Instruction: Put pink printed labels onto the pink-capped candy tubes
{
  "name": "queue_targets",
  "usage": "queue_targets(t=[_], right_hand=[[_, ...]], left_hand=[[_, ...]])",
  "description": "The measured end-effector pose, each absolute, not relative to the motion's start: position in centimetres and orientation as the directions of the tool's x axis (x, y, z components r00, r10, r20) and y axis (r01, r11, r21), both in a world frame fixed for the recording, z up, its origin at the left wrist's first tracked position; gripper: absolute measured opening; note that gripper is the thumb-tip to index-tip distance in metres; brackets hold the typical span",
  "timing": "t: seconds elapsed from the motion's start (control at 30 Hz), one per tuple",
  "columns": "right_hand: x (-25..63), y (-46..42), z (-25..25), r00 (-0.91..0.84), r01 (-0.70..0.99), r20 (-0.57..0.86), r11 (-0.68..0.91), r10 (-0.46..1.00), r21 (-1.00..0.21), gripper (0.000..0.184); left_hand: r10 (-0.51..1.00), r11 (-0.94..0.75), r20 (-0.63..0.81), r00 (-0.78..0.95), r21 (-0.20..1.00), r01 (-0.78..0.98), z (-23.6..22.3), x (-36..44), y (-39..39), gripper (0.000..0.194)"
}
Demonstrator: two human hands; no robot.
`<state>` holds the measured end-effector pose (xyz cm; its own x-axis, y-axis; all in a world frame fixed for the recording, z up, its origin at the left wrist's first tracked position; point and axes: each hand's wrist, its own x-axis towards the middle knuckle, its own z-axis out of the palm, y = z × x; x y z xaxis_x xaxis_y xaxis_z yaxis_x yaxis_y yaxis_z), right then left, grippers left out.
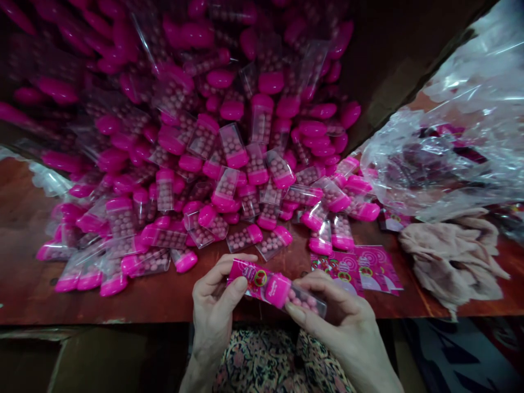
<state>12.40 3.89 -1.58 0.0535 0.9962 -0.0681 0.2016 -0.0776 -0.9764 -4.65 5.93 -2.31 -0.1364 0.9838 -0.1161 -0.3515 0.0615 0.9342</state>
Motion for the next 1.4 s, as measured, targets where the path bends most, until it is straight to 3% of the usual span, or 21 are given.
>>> queue_targets(t=[0.2, 0.43, 0.67, 0.87, 1.07, 1.27, 1.4], right_hand=[[11.8, 3.8, -1.5, 0.102, 0.241, 0.038, 0.012, 0.994, -0.97, 0.019], [11.4, 3.5, -1.6, 0.128, 0.289, 0.127, 0.085, 0.984, -0.954, 0.021], [11.6, 3.4, -1.6, 0.166, 0.32, 0.181, 0.121, 0.969, -0.94, 0.023], [11.1, 3.3, -1.7, 0.166, 0.374, 0.244, 0.168, 0.956, -0.912, 0.026], [10.6, 3.2, -1.5, 0.184, 0.447, 0.324, 0.214, 0.928, -0.868, 0.031], [10.9, 3.0, -1.7, 0.147, 0.261, 0.163, 0.121, 0.976, -0.958, 0.028], [10.9, 3.0, -2.0, 0.156, 0.215, 0.146, 0.11, 0.977, -0.97, 0.029]], left_hand=[[0.974, 0.089, -0.158, -0.162, 0.925, -0.369, -2.0, -4.3, 6.1, 0.009], [0.942, 0.153, -0.278, -0.186, 0.853, -0.498, -2.0, -4.0, 6.2, 0.028], [0.92, 0.274, -0.388, -0.05, 0.731, -0.626, -1.2, -3.2, 5.9, 0.043], [0.867, 0.355, -0.494, -0.059, 0.697, -0.623, -1.3, -1.5, 6.1, 0.033], [0.856, 0.341, -0.506, -0.102, 0.703, -0.625, -1.1, -1.2, 6.4, 0.034], [0.884, 0.377, -0.466, 0.027, 0.679, -0.629, -1.1, -2.2, 6.6, 0.039], [0.884, 0.393, -0.462, 0.065, 0.662, -0.638, -0.9, -2.2, 6.6, 0.038]])
